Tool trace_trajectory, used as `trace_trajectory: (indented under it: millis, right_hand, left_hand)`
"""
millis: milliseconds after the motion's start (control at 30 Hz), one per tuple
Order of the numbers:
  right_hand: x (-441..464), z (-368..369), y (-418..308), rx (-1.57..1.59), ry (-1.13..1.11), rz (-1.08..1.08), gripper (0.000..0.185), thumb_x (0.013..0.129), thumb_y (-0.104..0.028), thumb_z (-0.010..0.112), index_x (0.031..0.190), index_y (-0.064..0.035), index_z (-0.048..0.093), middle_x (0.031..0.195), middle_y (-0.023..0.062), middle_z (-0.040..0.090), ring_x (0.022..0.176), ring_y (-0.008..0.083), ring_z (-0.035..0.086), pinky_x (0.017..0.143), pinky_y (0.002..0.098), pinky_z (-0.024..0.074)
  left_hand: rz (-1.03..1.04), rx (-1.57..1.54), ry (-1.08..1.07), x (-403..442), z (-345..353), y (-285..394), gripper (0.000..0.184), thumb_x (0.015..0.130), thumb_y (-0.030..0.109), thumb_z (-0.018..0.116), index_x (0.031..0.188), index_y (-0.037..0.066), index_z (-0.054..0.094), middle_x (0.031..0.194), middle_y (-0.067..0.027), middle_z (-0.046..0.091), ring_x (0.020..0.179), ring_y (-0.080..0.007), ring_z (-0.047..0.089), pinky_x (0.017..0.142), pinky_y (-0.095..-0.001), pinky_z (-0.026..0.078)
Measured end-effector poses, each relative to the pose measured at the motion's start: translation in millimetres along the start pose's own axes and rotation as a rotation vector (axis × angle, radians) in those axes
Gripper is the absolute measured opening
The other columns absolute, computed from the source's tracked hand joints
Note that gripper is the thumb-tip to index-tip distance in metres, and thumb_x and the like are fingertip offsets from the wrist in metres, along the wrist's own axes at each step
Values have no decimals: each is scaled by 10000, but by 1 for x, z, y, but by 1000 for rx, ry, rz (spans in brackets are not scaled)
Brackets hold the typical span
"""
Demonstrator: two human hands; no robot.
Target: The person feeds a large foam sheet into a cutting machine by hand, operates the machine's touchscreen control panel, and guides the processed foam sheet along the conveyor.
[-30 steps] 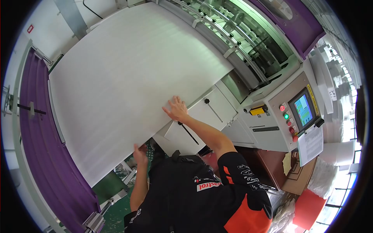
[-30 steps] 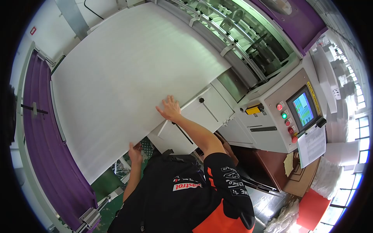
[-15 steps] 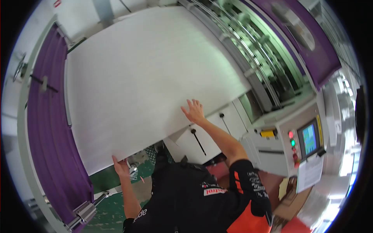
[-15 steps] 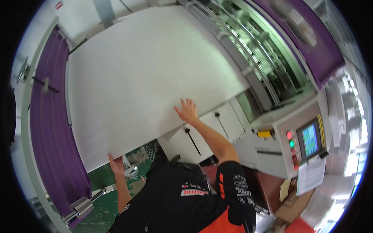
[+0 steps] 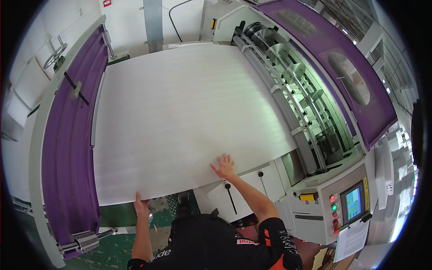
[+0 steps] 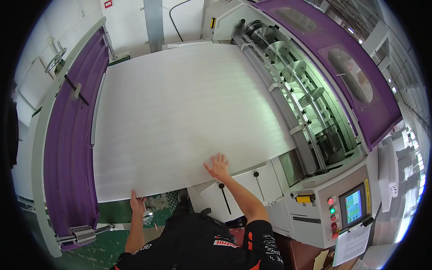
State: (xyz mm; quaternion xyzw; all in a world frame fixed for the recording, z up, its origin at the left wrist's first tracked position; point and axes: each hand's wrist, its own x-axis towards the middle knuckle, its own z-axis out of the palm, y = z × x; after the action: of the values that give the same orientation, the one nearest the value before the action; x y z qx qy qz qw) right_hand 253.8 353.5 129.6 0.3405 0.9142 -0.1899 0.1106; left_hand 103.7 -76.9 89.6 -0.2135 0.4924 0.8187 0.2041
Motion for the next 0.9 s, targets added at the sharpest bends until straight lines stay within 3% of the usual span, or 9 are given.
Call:
trace_trajectory:
  millis: [200, 367, 600, 767, 833, 900]
  right_hand:
    - [16, 3, -36, 43, -10, -86, 795, 870, -649, 356, 1426, -82, 308, 1511, 218, 146, 1402, 406, 88, 1053, 615, 177]
    - [7, 13, -42, -96, -1, -97, 794, 868, -659, 358, 1435, -108, 291, 1526, 173, 120, 1405, 398, 76, 1046, 643, 180]
    - [18, -1, 9, -44, -59, 11, 805, 854, -666, 364, 1447, -129, 271, 1531, 161, 115, 1405, 402, 55, 1010, 683, 205]
    - [6, -26, 90, -210, -98, 138, 918, 771, -666, 502, 1471, -167, 180, 1543, 135, 47, 1399, 406, 72, 956, 697, 276]
    - [-3, -41, 109, -157, -120, 213, 917, 764, -624, 551, 1468, -163, 186, 1540, 139, 51, 1394, 411, 90, 973, 660, 298]
    - [-3, -47, 118, -162, -150, 236, 912, 763, -611, 562, 1466, -160, 193, 1540, 139, 51, 1392, 412, 96, 978, 646, 304]
  left_hand:
    - [-17, 206, 133, 19, -6, -21, 397, 916, 385, 548, 1084, 26, 571, 794, -78, 636, 593, -173, 583, 491, -272, 464]
    - [-2, 72, 88, 3, 8, -15, 376, 923, 375, 536, 1067, 31, 580, 769, -81, 640, 572, -172, 590, 498, -273, 471]
    - [-142, 170, -78, -21, 44, -43, 389, 935, 379, 491, 1054, 21, 585, 765, -93, 646, 652, -188, 620, 548, -280, 476]
    - [-275, 219, -211, -41, 88, -90, 347, 951, 329, 460, 1053, 24, 591, 876, -116, 661, 704, -207, 625, 593, -304, 476]
    - [-335, 220, -474, -53, 108, -89, 316, 958, 296, 459, 1075, 31, 584, 957, -124, 657, 771, -206, 624, 621, -319, 486]
    - [-343, 147, -529, -61, 106, -73, 310, 952, 276, 483, 1125, 29, 559, 1015, -128, 646, 834, -207, 622, 643, -320, 498]
